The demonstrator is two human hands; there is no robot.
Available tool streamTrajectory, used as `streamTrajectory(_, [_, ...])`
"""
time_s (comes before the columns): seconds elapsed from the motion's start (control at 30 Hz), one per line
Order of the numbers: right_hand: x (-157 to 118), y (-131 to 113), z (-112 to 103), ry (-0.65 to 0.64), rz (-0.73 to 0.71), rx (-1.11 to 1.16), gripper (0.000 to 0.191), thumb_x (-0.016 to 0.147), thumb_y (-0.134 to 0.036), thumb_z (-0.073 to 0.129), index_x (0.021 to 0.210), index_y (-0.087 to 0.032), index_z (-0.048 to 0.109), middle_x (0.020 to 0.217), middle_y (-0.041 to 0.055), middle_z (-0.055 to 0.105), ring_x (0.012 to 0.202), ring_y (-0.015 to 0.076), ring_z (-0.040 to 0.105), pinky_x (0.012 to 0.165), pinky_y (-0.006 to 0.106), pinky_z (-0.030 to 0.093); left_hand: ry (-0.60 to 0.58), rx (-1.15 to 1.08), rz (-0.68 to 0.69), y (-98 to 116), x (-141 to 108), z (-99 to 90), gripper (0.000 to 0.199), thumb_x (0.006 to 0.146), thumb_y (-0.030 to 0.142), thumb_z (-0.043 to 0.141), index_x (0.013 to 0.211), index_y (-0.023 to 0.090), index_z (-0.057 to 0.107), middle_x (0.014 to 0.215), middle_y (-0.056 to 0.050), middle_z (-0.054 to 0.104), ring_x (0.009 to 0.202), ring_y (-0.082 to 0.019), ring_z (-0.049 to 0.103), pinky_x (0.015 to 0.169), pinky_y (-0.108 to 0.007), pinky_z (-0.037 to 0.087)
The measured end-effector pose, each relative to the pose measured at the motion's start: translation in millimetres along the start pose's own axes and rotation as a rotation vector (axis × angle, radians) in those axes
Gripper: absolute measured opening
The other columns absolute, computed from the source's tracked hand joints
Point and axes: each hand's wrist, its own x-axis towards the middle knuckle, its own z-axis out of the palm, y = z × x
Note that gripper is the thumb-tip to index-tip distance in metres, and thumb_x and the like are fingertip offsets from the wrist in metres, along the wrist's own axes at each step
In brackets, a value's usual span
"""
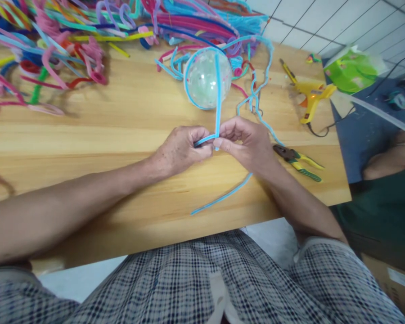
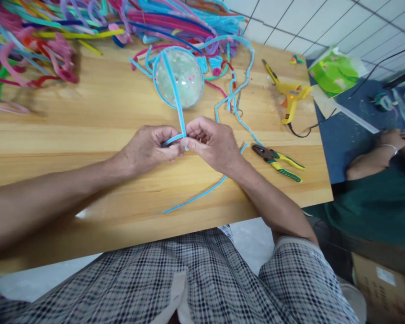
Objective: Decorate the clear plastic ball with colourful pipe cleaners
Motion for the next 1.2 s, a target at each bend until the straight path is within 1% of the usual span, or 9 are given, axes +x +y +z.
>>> streamTrajectory(0.17, [-1.0, 2.1, 0.1, -0.013, 0.012, 0.021, 0.047, 0.087, -0.068, 0.092, 0.087, -0.025, 0.073, 0.081, -0.0010, 0.073, 0.074, 0.0155, 0.064, 0.070, 0.032, 0.054, -0.014, -0.004, -0.003, 3.1, -0.3, -1.5, 0.016, 0.085, 0.019, 0.071, 0.070, 0.020, 0.065, 0.065, 0.003, 0.069, 0.061, -0.012, 0.057, 0.057, -0.025, 0.040])
streamTrajectory(0.3, [-0.9, 7.5, 1.6, -0.006, 0.038, 0.024, 0.050, 0.086, -0.072, 0.091, 0.083, -0.026, 0.070, 0.077, -0.0025, 0.067, 0.071, 0.0152, 0.060, 0.066, 0.031, 0.051, -0.037, -0.026, -0.004, 3.1, 0.4, -1.8, 0.015, 0.084, 0.018, 0.070, 0.070, 0.020, 0.065, 0.065, 0.003, 0.069, 0.060, -0.012, 0.058, 0.056, -0.025, 0.041])
streamTrajectory(0.5, [2.1, 12.9, 2.9, -0.053, 0.101, 0.149, 0.057, 0.081, -0.079, 0.091, 0.082, -0.027, 0.067, 0.077, -0.0027, 0.066, 0.070, 0.0147, 0.060, 0.064, 0.031, 0.050, -0.095, -0.132, -0.087, -0.2, 2.4, -2.6, 0.011, 0.082, 0.017, 0.069, 0.072, 0.019, 0.067, 0.065, 0.002, 0.070, 0.057, -0.011, 0.061, 0.053, -0.022, 0.042])
streamTrajectory(0.6, [4.5, 15.6, 3.4, -0.069, 0.096, 0.209, 0.058, 0.080, -0.077, 0.094, 0.082, -0.026, 0.066, 0.077, -0.0029, 0.068, 0.069, 0.0137, 0.061, 0.062, 0.030, 0.049, -0.121, -0.182, -0.125, 2.7, 3.1, -4.3, 0.009, 0.082, 0.016, 0.070, 0.074, 0.018, 0.069, 0.065, 0.003, 0.070, 0.056, -0.010, 0.062, 0.054, -0.019, 0.046])
streamTrajectory(0.7, [6.6, 16.5, 4.2, -0.082, 0.090, 0.268, 0.057, 0.079, -0.074, 0.096, 0.085, -0.025, 0.068, 0.077, -0.0034, 0.069, 0.069, 0.0133, 0.062, 0.062, 0.029, 0.051, -0.129, -0.240, -0.164, 8.3, 4.7, -6.4, 0.009, 0.082, 0.012, 0.070, 0.075, 0.017, 0.071, 0.067, 0.003, 0.072, 0.055, -0.009, 0.063, 0.055, -0.017, 0.049])
streamTrajectory(0.83, [5.5, 11.2, 4.0, -0.068, 0.106, 0.309, 0.054, 0.084, -0.073, 0.093, 0.096, -0.025, 0.070, 0.084, -0.0012, 0.072, 0.077, 0.0156, 0.068, 0.067, 0.031, 0.056, -0.097, -0.329, -0.200, 12.2, 8.4, -8.1, 0.014, 0.082, 0.005, 0.070, 0.074, 0.017, 0.071, 0.067, 0.002, 0.073, 0.052, -0.008, 0.061, 0.053, -0.017, 0.049])
streamTrajectory(0.97, [-2.3, 4.4, 5.7, -0.018, 0.106, 0.297, 0.056, 0.083, -0.073, 0.094, 0.102, -0.027, 0.068, 0.096, 0.0015, 0.075, 0.086, 0.0182, 0.070, 0.074, 0.033, 0.059, -0.015, -0.422, -0.194, 8.4, 10.0, -6.0, 0.017, 0.085, 0.006, 0.071, 0.073, 0.017, 0.068, 0.064, 0.003, 0.071, 0.049, -0.007, 0.059, 0.052, -0.017, 0.049])
streamTrajectory(1.1, [-11.0, 2.7, 13.8, -0.012, 0.071, 0.236, 0.053, 0.086, -0.068, 0.093, 0.100, -0.025, 0.064, 0.091, -0.0001, 0.073, 0.079, 0.0165, 0.066, 0.070, 0.033, 0.054, 0.067, -0.440, -0.114, 3.7, 4.9, -0.6, 0.017, 0.089, 0.016, 0.080, 0.077, 0.019, 0.068, 0.060, 0.004, 0.066, 0.051, -0.008, 0.058, 0.053, -0.018, 0.049])
streamTrajectory(1.2, [-14.1, 3.0, 19.5, 0.031, 0.009, 0.189, 0.048, 0.090, -0.061, 0.092, 0.098, -0.025, 0.061, 0.088, -0.0018, 0.070, 0.074, 0.0150, 0.064, 0.069, 0.032, 0.052, 0.127, -0.417, -0.017, 3.7, -1.5, 2.7, 0.020, 0.090, 0.026, 0.084, 0.079, 0.019, 0.069, 0.063, 0.003, 0.067, 0.055, -0.009, 0.058, 0.055, -0.020, 0.048])
